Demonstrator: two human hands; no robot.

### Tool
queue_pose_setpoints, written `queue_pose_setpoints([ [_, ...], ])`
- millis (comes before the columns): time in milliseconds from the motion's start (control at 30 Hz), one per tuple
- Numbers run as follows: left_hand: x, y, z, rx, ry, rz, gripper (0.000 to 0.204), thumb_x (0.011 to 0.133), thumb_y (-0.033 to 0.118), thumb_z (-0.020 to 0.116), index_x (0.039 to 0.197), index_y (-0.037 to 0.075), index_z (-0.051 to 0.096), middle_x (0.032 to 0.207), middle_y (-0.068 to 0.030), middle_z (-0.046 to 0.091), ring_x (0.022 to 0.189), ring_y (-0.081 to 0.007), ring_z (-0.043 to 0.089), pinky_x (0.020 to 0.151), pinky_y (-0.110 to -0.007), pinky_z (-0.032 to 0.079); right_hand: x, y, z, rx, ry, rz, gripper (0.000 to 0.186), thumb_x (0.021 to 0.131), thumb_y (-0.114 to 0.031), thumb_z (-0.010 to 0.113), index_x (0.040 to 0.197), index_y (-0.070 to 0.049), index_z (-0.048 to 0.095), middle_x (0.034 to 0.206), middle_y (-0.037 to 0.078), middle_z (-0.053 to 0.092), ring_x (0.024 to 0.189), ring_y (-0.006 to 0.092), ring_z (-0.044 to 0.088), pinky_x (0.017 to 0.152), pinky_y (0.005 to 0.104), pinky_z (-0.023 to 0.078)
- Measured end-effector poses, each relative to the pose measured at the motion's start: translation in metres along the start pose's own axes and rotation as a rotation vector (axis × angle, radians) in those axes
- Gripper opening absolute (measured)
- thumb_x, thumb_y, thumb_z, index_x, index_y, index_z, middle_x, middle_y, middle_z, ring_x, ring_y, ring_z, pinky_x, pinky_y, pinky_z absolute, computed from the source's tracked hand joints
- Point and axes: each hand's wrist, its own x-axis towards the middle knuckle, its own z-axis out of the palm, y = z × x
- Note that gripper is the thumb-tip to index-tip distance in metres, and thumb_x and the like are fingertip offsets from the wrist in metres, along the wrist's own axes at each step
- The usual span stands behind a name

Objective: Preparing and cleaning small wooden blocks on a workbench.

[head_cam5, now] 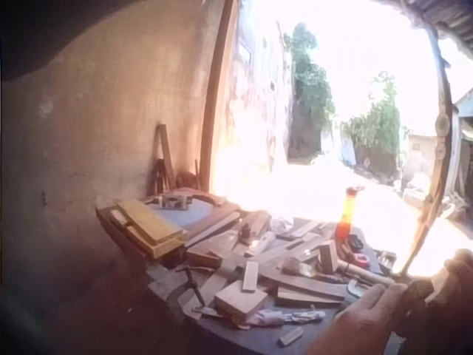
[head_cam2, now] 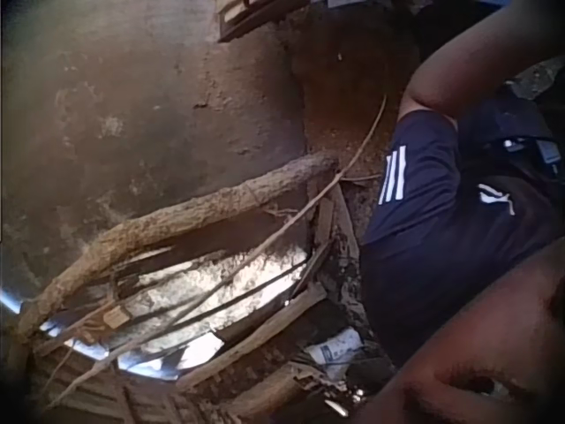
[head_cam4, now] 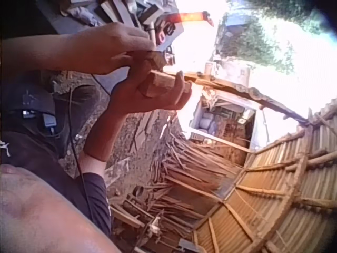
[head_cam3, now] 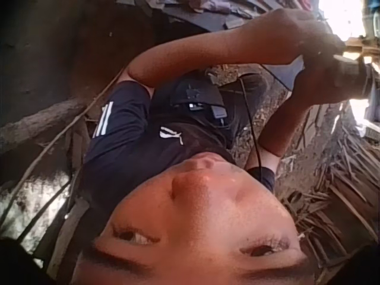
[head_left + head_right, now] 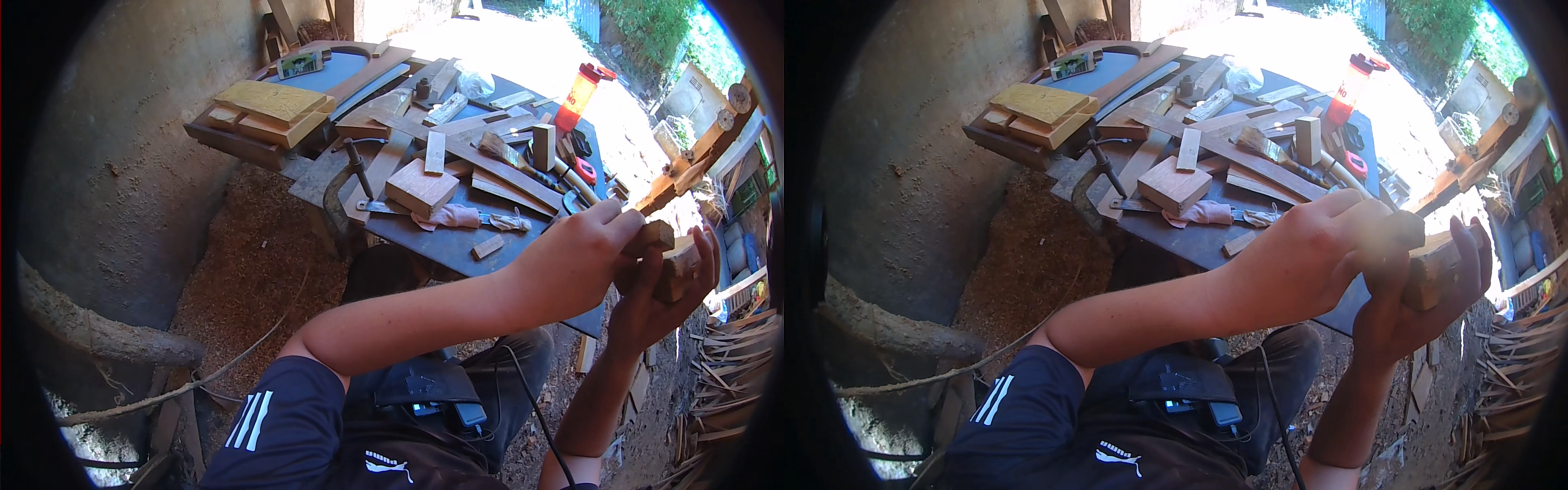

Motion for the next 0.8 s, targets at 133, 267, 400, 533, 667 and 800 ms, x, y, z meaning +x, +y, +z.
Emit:
queue_pose_setpoints([
  [133,0.002,0.004,-0.004,-0.056,-0.059,-0.034,0.038,0.080,-0.005,0.061,0.117,-0.001,0.065,0.097,-0.0147,0.063,0.094,-0.0327,0.061,0.082,-0.042,0.054,0.011,0.003,-0.010,0.290,-0.145,0.107,0.068,0.095,-0.029,0.070,0.151,-0.003,0.041,0.152,0.015,0.043,0.143,0.0310,0.040,0.118,0.0469,0.033],
  [267,0.004,0.002,-0.003,-0.069,-0.110,-0.032,0.031,0.079,-0.004,0.063,0.109,-0.003,0.066,0.096,-0.0144,0.062,0.091,-0.0327,0.061,0.078,-0.043,0.053,0.014,0.008,-0.020,0.315,-0.275,0.134,0.075,0.098,-0.039,0.066,0.156,-0.004,0.036,0.158,0.016,0.041,0.146,0.0318,0.037,0.120,0.0472,0.031],
  [400,0.004,0.001,0.001,-0.075,-0.107,-0.001,0.031,0.079,-0.003,0.063,0.110,-0.003,0.067,0.097,-0.0136,0.062,0.091,-0.0328,0.061,0.079,-0.043,0.053,0.011,0.012,-0.023,0.352,-0.288,0.143,0.075,0.097,-0.041,0.065,0.156,-0.005,0.036,0.158,0.016,0.040,0.147,0.0321,0.037,0.120,0.0474,0.032],
  [533,0.003,0.001,0.002,-0.108,-0.062,0.010,0.036,0.079,-0.002,0.064,0.115,0.001,0.066,0.100,-0.0127,0.063,0.090,-0.0329,0.061,0.079,-0.043,0.053,0.010,0.015,-0.024,0.326,-0.272,0.122,0.076,0.097,-0.043,0.064,0.156,-0.005,0.037,0.158,0.015,0.041,0.146,0.0321,0.038,0.120,0.0475,0.032],
  [667,0.003,0.002,0.004,-0.075,-0.053,0.005,0.039,0.079,-0.001,0.066,0.117,0.001,0.065,0.099,-0.0125,0.063,0.090,-0.0328,0.061,0.077,-0.044,0.054,0.011,0.017,-0.026,0.310,-0.283,0.126,0.074,0.096,-0.041,0.065,0.155,-0.006,0.038,0.158,0.015,0.041,0.144,0.0319,0.041,0.119,0.0472,0.033],
  [800,0.008,0.002,0.006,-0.059,-0.068,-0.012,0.039,0.079,0.001,0.068,0.118,0.003,0.065,0.098,-0.0124,0.062,0.091,-0.0329,0.062,0.074,-0.044,0.054,0.013,0.021,-0.027,0.260,-0.294,0.115,0.069,0.097,-0.038,0.065,0.154,-0.007,0.040,0.157,0.014,0.042,0.142,0.0311,0.044,0.117,0.0461,0.036],
])
